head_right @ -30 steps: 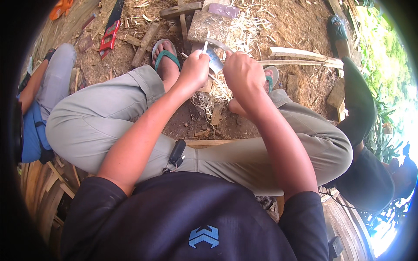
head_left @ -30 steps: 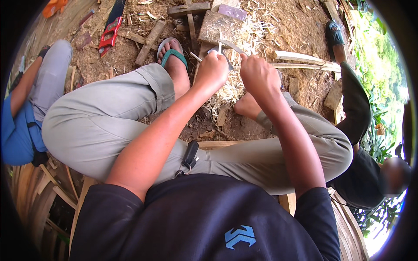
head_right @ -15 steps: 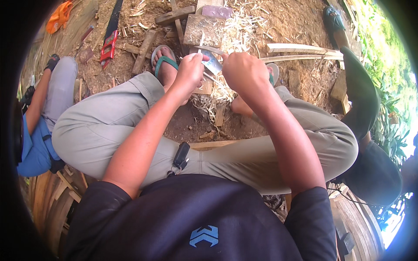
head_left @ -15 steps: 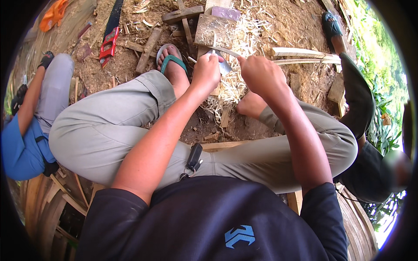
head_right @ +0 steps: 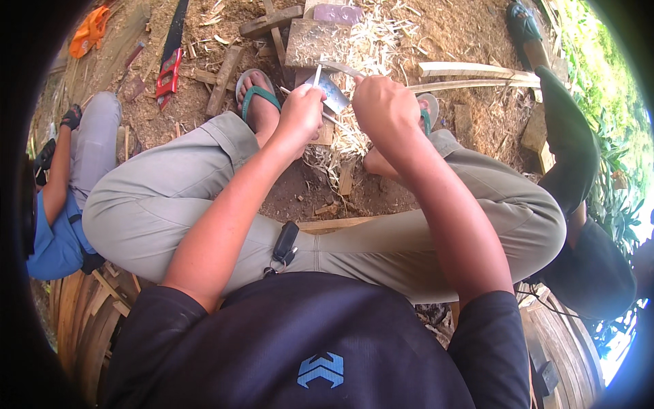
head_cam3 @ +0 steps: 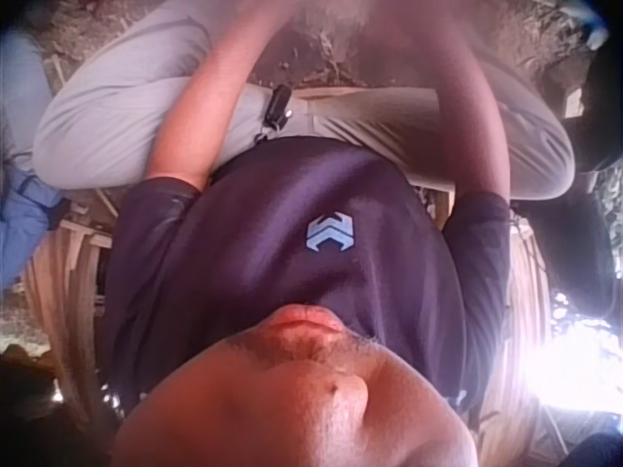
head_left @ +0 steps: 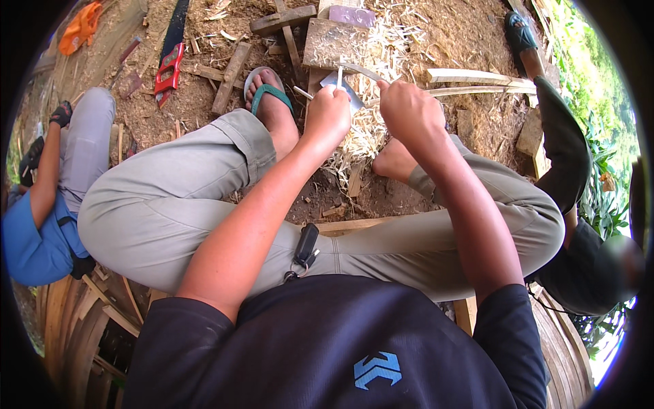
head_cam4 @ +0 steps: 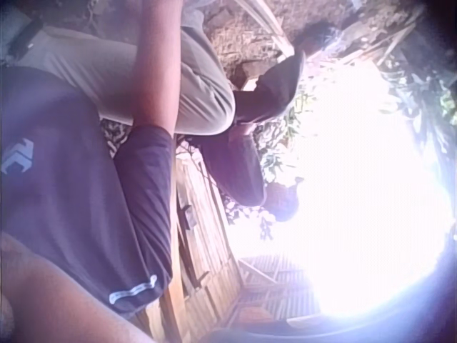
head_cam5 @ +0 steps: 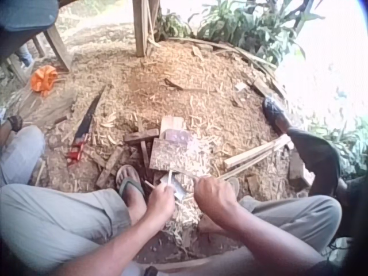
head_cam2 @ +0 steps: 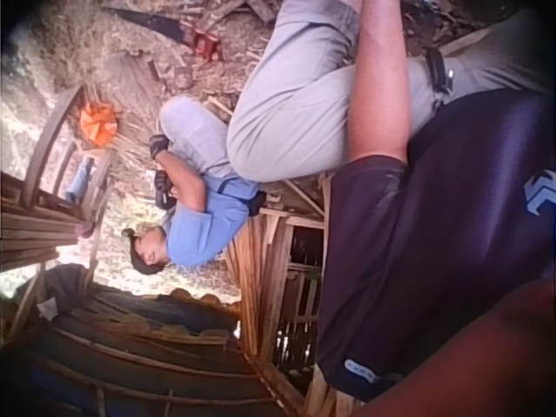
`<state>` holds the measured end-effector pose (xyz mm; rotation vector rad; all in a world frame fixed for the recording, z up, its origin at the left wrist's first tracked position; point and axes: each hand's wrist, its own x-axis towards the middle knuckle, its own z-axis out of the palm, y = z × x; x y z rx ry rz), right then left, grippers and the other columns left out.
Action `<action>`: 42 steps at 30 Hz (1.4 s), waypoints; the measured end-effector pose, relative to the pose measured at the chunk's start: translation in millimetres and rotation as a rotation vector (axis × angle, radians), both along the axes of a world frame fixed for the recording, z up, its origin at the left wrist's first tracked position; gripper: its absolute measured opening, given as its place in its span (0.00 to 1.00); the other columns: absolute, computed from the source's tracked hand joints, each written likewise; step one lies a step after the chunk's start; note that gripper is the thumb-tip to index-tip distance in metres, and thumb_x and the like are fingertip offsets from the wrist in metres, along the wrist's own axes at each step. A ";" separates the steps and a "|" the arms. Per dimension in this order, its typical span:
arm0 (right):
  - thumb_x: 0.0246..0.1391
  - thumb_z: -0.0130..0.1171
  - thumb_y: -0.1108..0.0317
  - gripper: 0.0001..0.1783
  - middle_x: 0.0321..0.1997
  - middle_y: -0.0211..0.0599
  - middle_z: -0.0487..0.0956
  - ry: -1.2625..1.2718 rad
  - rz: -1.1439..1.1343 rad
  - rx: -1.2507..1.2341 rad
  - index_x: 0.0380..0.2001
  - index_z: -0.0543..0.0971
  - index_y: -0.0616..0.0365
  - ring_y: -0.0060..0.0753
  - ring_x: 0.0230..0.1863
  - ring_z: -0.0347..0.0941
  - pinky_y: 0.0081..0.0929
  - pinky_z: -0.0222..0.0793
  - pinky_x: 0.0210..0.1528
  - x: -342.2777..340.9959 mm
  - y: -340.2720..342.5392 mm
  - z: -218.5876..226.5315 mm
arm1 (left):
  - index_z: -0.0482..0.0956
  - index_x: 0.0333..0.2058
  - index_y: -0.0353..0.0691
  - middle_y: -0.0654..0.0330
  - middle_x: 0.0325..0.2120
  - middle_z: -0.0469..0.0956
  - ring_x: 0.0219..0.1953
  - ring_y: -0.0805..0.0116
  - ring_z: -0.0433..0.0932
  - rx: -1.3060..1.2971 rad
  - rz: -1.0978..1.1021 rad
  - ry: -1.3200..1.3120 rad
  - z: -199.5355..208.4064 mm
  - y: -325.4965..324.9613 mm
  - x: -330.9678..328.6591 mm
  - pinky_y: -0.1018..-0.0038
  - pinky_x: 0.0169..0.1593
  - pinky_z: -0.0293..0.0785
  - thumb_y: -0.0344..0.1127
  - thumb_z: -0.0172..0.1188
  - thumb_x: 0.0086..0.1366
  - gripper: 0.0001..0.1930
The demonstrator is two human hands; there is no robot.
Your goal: The person sits on the ground and uses a knife to shave thin strips from a small piece of wood. They repeatedly scrape the blade along the wood to create fine shavings, occasionally pausing to inspect the piece.
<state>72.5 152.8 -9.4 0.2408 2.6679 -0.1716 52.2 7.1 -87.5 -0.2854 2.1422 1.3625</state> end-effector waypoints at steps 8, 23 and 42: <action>0.70 0.38 0.58 0.26 0.26 0.47 0.81 -0.049 0.200 -0.063 0.28 0.80 0.61 0.49 0.30 0.81 0.41 0.78 0.33 -8.3 5.9 14.5 | 0.78 0.34 0.30 0.42 0.28 0.79 0.34 0.45 0.79 0.012 0.025 -0.028 9.1 -4.2 -10.1 0.57 0.41 0.72 0.40 0.42 0.67 0.19; 0.70 0.41 0.58 0.24 0.23 0.45 0.80 0.052 0.271 -0.012 0.25 0.79 0.59 0.45 0.26 0.81 0.38 0.78 0.27 6.1 1.8 -1.8 | 0.76 0.34 0.27 0.34 0.33 0.78 0.40 0.35 0.76 -0.040 -0.006 -0.005 0.2 -1.7 -1.9 0.52 0.45 0.70 0.39 0.41 0.66 0.19; 0.68 0.41 0.63 0.23 0.21 0.47 0.79 0.096 0.387 -0.127 0.25 0.79 0.63 0.48 0.24 0.80 0.41 0.77 0.26 5.4 6.6 -17.0 | 0.78 0.35 0.26 0.35 0.34 0.79 0.42 0.38 0.78 -0.049 -0.017 0.006 4.1 0.2 -1.3 0.53 0.48 0.71 0.39 0.42 0.67 0.20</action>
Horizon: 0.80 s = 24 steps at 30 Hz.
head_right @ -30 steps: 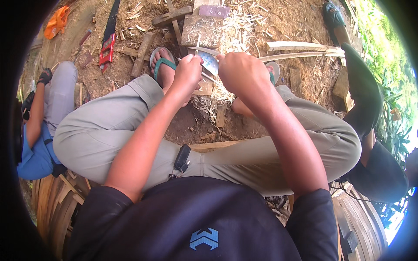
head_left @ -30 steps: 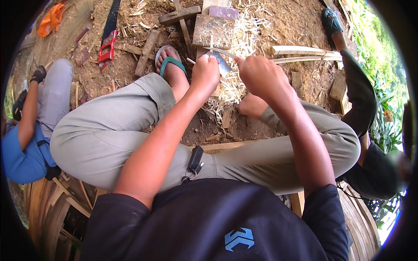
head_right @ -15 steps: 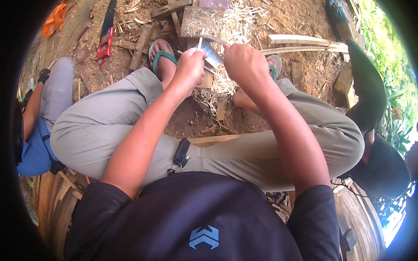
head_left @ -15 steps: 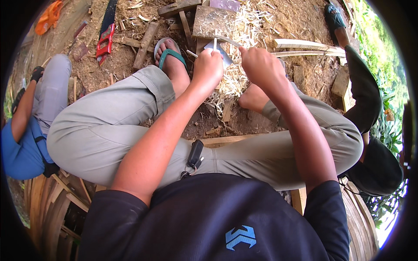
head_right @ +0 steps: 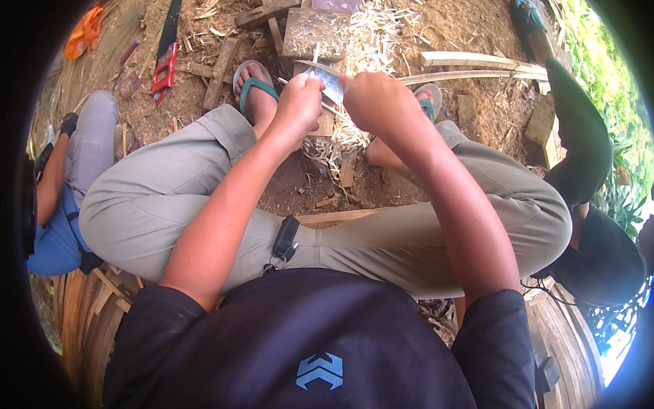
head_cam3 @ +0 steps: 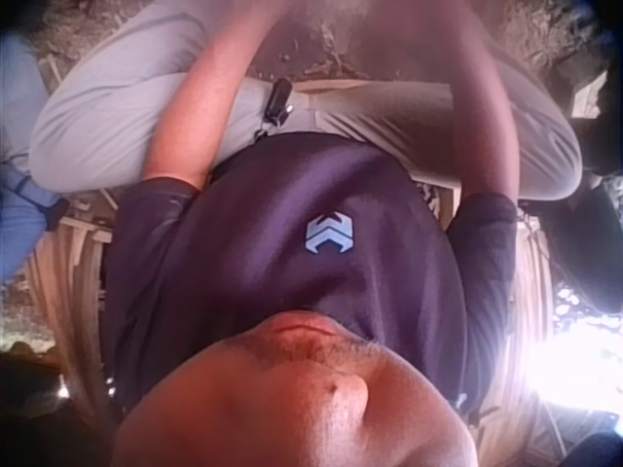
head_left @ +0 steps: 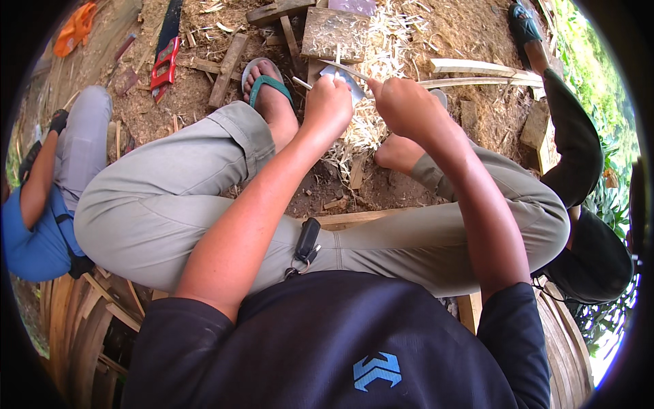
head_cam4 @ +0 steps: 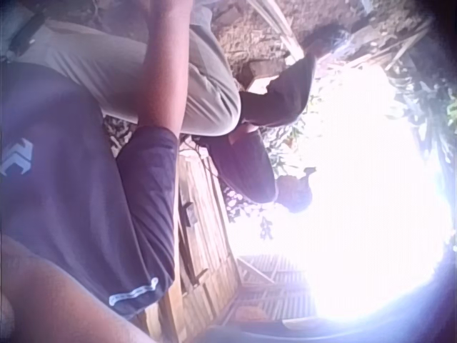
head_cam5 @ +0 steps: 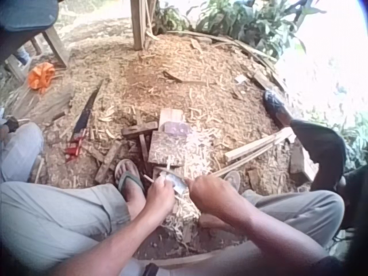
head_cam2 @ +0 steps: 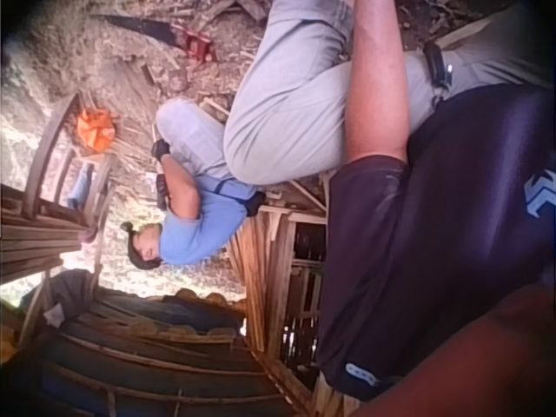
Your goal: The person sits on the ground and uses a knife to shave thin strips from a small piece of wood. They repeatedly scrape the blade along the wood to create fine shavings, occasionally pausing to inspect the piece.
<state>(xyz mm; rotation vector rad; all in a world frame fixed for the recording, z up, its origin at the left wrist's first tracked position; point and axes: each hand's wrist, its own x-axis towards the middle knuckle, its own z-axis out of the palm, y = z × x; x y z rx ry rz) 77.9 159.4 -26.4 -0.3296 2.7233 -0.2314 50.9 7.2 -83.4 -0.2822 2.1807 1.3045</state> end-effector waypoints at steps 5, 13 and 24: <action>0.69 0.42 0.61 0.24 0.19 0.42 0.79 0.039 -0.064 0.103 0.22 0.79 0.59 0.42 0.23 0.81 0.35 0.76 0.21 3.9 -4.7 -9.5 | 0.77 0.36 0.24 0.34 0.34 0.79 0.43 0.37 0.78 -0.022 -0.020 0.007 0.8 1.8 0.1 0.53 0.48 0.72 0.39 0.42 0.68 0.21; 0.71 0.38 0.58 0.25 0.24 0.46 0.78 0.092 -0.161 0.036 0.27 0.77 0.63 0.47 0.25 0.79 0.41 0.76 0.25 9.4 -9.1 -31.8 | 0.77 0.37 0.24 0.33 0.36 0.78 0.43 0.37 0.78 -0.019 -0.002 0.004 -1.5 0.4 1.9 0.52 0.48 0.71 0.39 0.42 0.68 0.21; 0.70 0.40 0.63 0.20 0.21 0.44 0.77 0.077 -0.180 0.004 0.31 0.77 0.65 0.46 0.22 0.78 0.41 0.75 0.24 -2.3 19.6 -61.5 | 0.76 0.39 0.32 0.54 0.19 0.76 0.15 0.67 0.74 0.117 0.058 -0.157 24.4 1.9 -0.9 0.69 0.18 0.66 0.36 0.42 0.68 0.16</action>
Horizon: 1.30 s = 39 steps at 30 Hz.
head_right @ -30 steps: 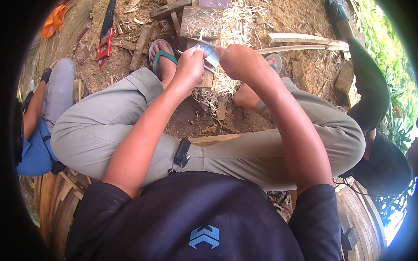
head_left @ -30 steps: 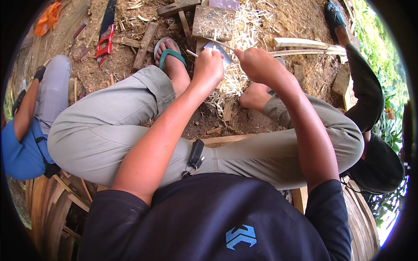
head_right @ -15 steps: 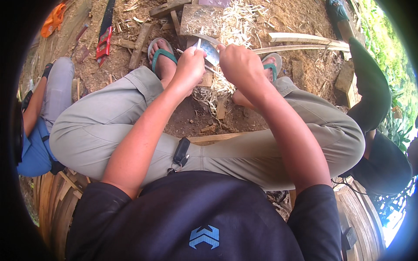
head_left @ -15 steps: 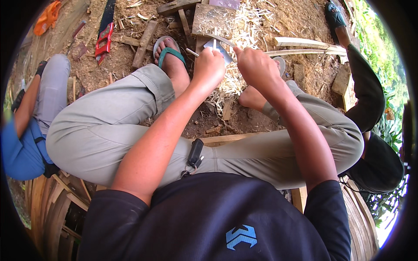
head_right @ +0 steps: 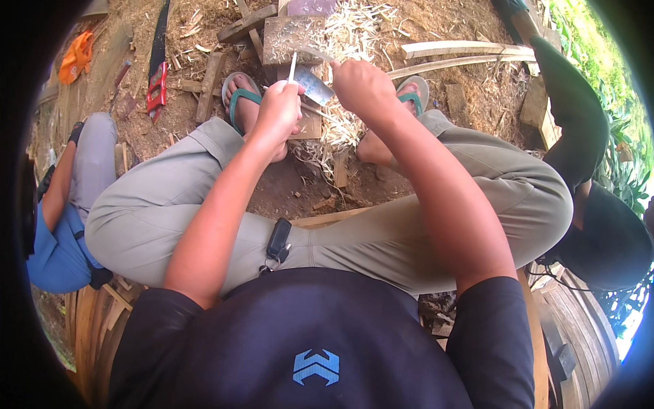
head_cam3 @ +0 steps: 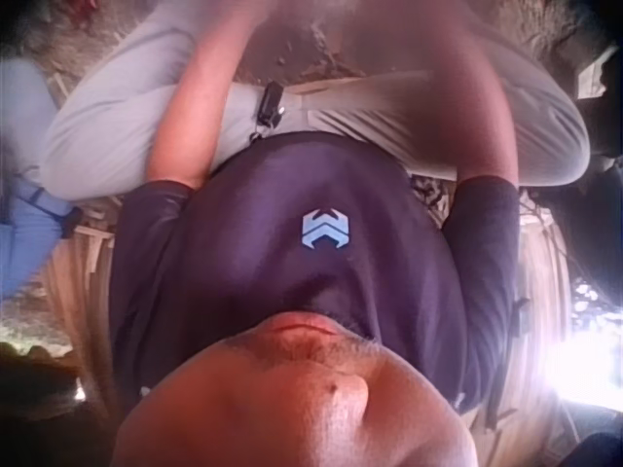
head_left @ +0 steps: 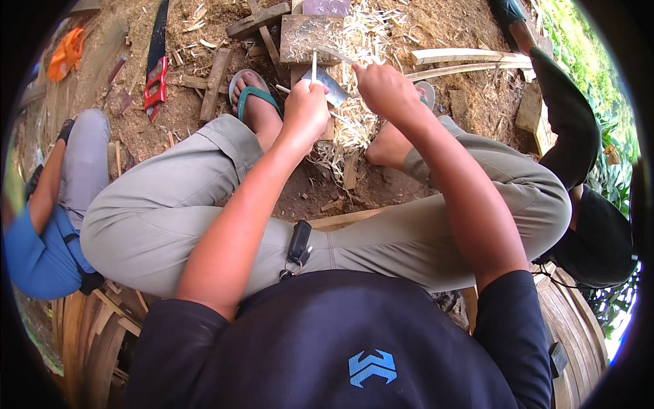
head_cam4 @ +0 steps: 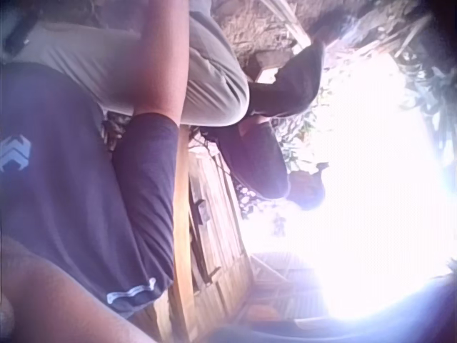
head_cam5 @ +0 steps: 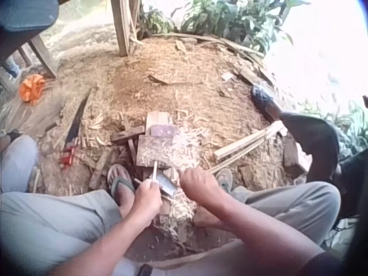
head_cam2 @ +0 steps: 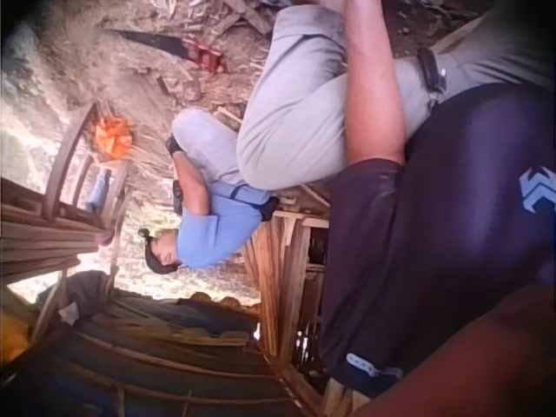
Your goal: The person sits on the ground and uses a knife to shave thin strips from a small piece of wood. They repeatedly scrape the blade along the wood to create fine shavings, occasionally pausing to inspect the piece.
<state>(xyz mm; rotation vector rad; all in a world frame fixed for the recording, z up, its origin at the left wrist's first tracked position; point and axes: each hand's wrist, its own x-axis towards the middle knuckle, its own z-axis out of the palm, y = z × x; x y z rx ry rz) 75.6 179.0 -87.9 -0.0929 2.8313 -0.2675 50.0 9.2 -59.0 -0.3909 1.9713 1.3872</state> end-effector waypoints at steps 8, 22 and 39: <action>0.67 0.44 0.67 0.16 0.21 0.48 0.77 -0.033 0.153 -0.091 0.32 0.77 0.66 0.50 0.23 0.77 0.44 0.73 0.26 6.3 -11.5 46.8 | 0.78 0.37 0.29 0.47 0.25 0.80 0.25 0.59 0.80 -0.042 -0.027 0.059 -8.7 0.1 -0.7 0.64 0.32 0.74 0.37 0.43 0.67 0.18; 0.70 0.40 0.58 0.24 0.27 0.41 0.82 -0.048 -0.116 0.117 0.27 0.80 0.57 0.38 0.27 0.82 0.31 0.77 0.26 14.7 -43.2 63.0 | 0.78 0.36 0.30 0.48 0.24 0.79 0.23 0.60 0.80 -0.066 -0.032 0.048 -9.9 -3.0 -1.3 0.65 0.29 0.74 0.37 0.44 0.66 0.17; 0.69 0.43 0.58 0.21 0.25 0.37 0.81 -0.068 0.064 0.189 0.28 0.80 0.56 0.36 0.30 0.83 0.28 0.78 0.27 24.1 -37.1 79.1 | 0.72 0.38 0.35 0.63 0.18 0.69 0.19 0.73 0.68 -0.051 -0.059 0.049 -12.3 -4.0 -2.2 0.72 0.19 0.63 0.38 0.43 0.67 0.13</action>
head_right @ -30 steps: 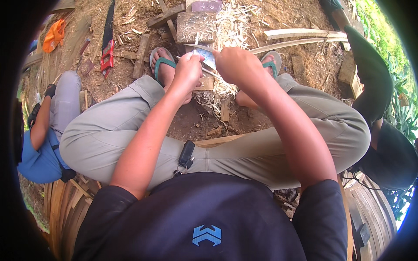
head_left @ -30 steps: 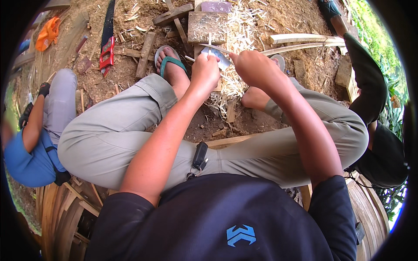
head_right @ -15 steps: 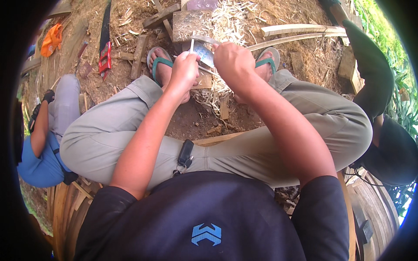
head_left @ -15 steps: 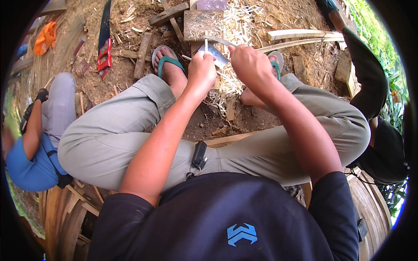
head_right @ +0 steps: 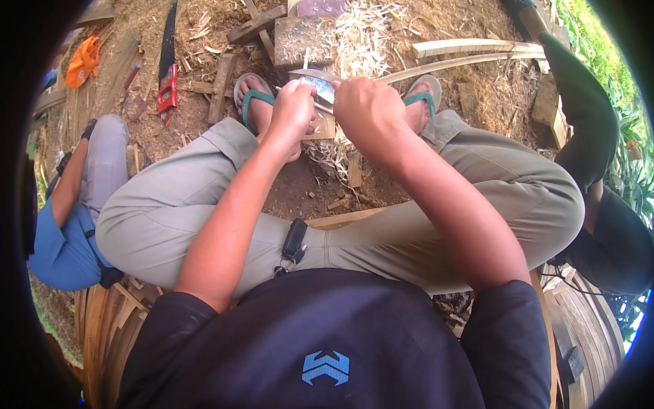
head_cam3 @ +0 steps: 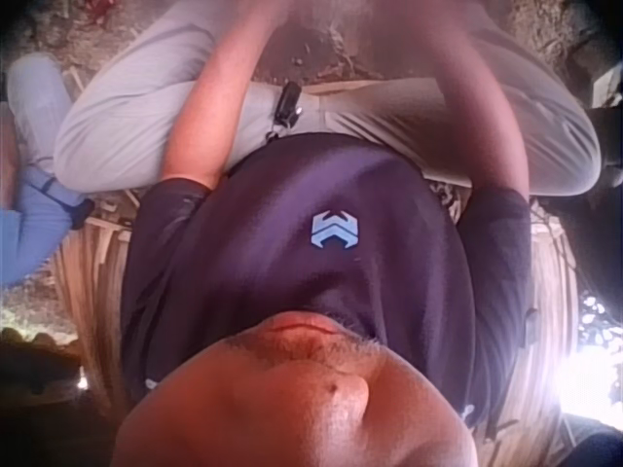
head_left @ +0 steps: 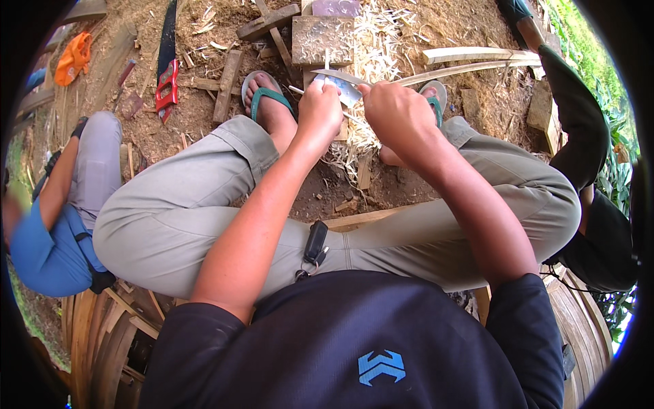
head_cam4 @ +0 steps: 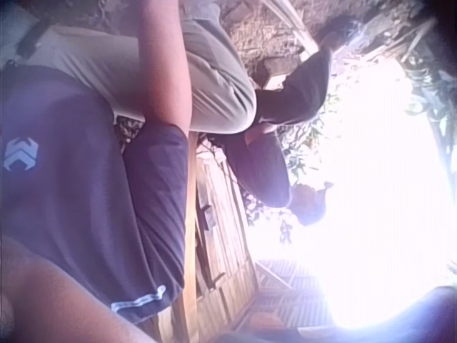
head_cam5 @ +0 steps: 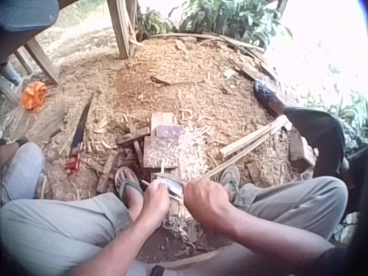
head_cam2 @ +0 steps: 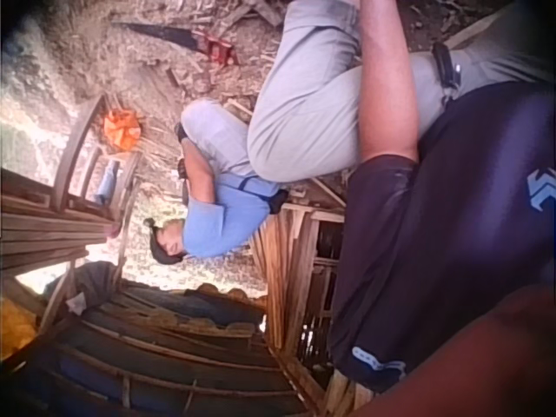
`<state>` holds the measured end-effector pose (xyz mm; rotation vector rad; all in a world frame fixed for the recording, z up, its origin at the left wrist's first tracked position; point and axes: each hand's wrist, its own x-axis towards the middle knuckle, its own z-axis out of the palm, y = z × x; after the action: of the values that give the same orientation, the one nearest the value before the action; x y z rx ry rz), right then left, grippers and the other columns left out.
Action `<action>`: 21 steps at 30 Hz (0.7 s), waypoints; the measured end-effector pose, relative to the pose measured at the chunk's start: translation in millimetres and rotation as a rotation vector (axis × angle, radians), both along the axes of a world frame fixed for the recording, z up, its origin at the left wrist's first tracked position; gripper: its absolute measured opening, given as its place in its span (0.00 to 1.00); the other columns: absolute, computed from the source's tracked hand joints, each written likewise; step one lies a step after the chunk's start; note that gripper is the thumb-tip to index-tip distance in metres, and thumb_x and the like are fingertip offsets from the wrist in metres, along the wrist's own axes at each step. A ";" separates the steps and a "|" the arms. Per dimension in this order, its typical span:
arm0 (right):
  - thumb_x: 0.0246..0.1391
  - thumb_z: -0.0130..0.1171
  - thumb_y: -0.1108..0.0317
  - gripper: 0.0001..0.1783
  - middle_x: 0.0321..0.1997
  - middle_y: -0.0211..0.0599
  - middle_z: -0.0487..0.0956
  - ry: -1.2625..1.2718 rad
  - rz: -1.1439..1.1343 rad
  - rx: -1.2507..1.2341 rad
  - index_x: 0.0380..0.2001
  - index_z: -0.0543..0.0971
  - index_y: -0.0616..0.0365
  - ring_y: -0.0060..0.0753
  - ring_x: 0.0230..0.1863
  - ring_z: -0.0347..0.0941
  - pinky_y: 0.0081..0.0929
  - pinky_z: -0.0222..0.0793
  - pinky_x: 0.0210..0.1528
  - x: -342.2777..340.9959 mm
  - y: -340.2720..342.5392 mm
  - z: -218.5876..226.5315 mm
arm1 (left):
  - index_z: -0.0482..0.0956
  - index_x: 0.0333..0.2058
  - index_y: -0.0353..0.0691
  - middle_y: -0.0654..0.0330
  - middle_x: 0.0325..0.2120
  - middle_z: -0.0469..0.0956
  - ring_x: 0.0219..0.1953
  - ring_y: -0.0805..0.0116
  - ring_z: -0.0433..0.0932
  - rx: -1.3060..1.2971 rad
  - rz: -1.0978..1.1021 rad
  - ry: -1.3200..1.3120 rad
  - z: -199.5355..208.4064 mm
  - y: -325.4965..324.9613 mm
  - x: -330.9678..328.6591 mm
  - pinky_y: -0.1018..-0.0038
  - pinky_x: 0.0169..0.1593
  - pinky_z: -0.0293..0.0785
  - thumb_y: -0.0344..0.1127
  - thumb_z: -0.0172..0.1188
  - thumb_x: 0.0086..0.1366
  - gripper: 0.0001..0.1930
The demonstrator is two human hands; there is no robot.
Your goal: The person sits on the ground and uses a knife to shave thin strips from a small piece of wood. They repeatedly scrape the blade along the wood to create fine shavings, occasionally pausing to inspect the piece.
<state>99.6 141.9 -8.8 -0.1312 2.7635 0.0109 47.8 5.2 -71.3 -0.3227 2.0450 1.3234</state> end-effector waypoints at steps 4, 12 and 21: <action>0.70 0.43 0.57 0.22 0.26 0.37 0.82 0.002 -0.134 -0.033 0.27 0.80 0.55 0.36 0.30 0.83 0.27 0.78 0.28 -2.4 -9.2 -3.0 | 0.75 0.38 0.31 0.52 0.24 0.76 0.23 0.62 0.76 -0.022 0.022 -0.035 8.8 2.1 -0.5 0.66 0.27 0.70 0.38 0.43 0.66 0.16; 0.70 0.40 0.57 0.24 0.26 0.42 0.82 -0.053 -0.122 -0.167 0.27 0.80 0.58 0.41 0.29 0.82 0.34 0.78 0.30 -18.8 11.1 -23.9 | 0.76 0.38 0.29 0.49 0.23 0.78 0.20 0.61 0.78 0.032 0.070 -0.051 8.3 4.6 2.0 0.65 0.24 0.72 0.38 0.44 0.66 0.17; 0.69 0.42 0.56 0.24 0.28 0.41 0.83 -0.098 -0.040 -0.087 0.27 0.81 0.58 0.39 0.33 0.83 0.32 0.79 0.31 -9.1 3.3 7.1 | 0.71 0.35 0.36 0.63 0.17 0.68 0.17 0.73 0.65 -0.003 -0.014 0.038 -7.8 -2.3 -1.2 0.73 0.18 0.60 0.38 0.44 0.67 0.11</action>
<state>90.6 145.2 -1.6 -0.0961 2.6684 -0.1228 46.7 2.9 -79.1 -0.2862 2.0767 1.3275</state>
